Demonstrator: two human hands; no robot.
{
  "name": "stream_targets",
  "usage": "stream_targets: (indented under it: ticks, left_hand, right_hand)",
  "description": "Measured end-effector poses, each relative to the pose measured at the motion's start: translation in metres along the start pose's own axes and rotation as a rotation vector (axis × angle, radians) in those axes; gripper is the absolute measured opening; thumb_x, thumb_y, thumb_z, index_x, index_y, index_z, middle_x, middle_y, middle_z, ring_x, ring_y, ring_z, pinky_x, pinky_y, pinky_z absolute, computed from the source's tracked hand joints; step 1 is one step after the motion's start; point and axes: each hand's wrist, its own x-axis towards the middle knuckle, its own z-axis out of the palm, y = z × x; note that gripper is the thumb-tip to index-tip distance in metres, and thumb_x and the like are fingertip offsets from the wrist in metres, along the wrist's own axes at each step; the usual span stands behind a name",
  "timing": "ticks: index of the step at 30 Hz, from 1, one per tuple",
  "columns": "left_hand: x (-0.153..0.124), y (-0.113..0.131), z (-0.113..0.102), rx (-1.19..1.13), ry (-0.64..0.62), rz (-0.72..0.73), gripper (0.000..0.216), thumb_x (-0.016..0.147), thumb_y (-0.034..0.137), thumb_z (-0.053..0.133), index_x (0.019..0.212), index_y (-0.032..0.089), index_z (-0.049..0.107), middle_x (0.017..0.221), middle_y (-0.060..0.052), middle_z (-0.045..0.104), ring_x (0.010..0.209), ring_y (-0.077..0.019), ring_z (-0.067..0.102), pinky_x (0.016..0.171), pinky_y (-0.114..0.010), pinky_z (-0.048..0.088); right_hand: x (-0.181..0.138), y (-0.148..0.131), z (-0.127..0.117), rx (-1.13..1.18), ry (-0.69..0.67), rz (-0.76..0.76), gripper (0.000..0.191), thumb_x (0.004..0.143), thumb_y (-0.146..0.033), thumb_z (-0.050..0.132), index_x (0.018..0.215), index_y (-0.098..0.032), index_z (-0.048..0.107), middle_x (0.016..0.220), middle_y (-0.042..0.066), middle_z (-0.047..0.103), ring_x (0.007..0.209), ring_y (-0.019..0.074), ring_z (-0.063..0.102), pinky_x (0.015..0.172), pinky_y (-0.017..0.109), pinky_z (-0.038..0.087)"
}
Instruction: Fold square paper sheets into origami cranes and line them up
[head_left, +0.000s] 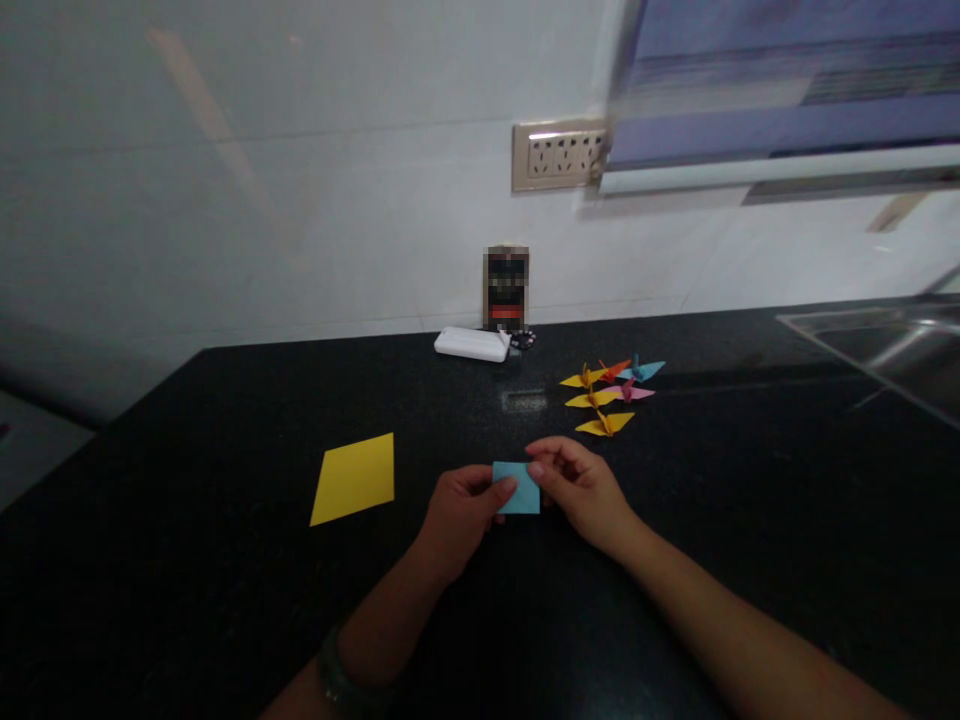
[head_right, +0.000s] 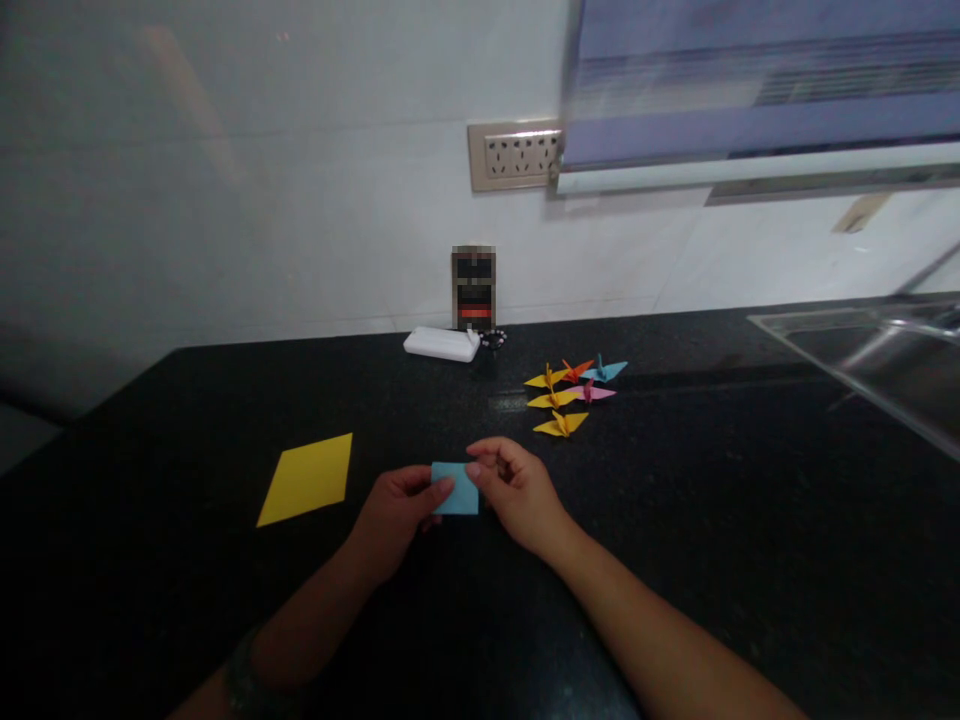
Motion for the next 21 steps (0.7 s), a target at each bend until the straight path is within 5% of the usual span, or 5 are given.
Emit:
stream_targets:
  ticks: [6, 21]
  left_hand:
    - [0.0017, -0.0026, -0.0015, 0.034, 0.096, 0.008, 0.026, 0.067, 0.039, 0.063, 0.075, 0.014, 0.066, 0.055, 0.001, 0.056, 0.047, -0.0070, 0.045, 0.045, -0.019, 0.033]
    - [0.0018, -0.0022, 0.0006, 0.013, 0.102, 0.019, 0.024, 0.064, 0.038, 0.065, 0.070, 0.014, 0.066, 0.058, 0.000, 0.060, 0.049, -0.0092, 0.050, 0.049, -0.021, 0.039]
  right_hand:
    - [-0.0001, 0.0024, 0.0019, -0.021, 0.026, 0.027, 0.023, 0.065, -0.034, 0.066, 0.071, -0.018, 0.051, 0.056, -0.005, 0.046, 0.049, 0.0074, 0.043, 0.045, 0.020, 0.034]
    - [0.0012, -0.0009, 0.0011, -0.044, 0.066, 0.037, 0.023, 0.065, -0.035, 0.066, 0.074, -0.017, 0.053, 0.054, -0.005, 0.046, 0.048, 0.0078, 0.043, 0.045, 0.021, 0.035]
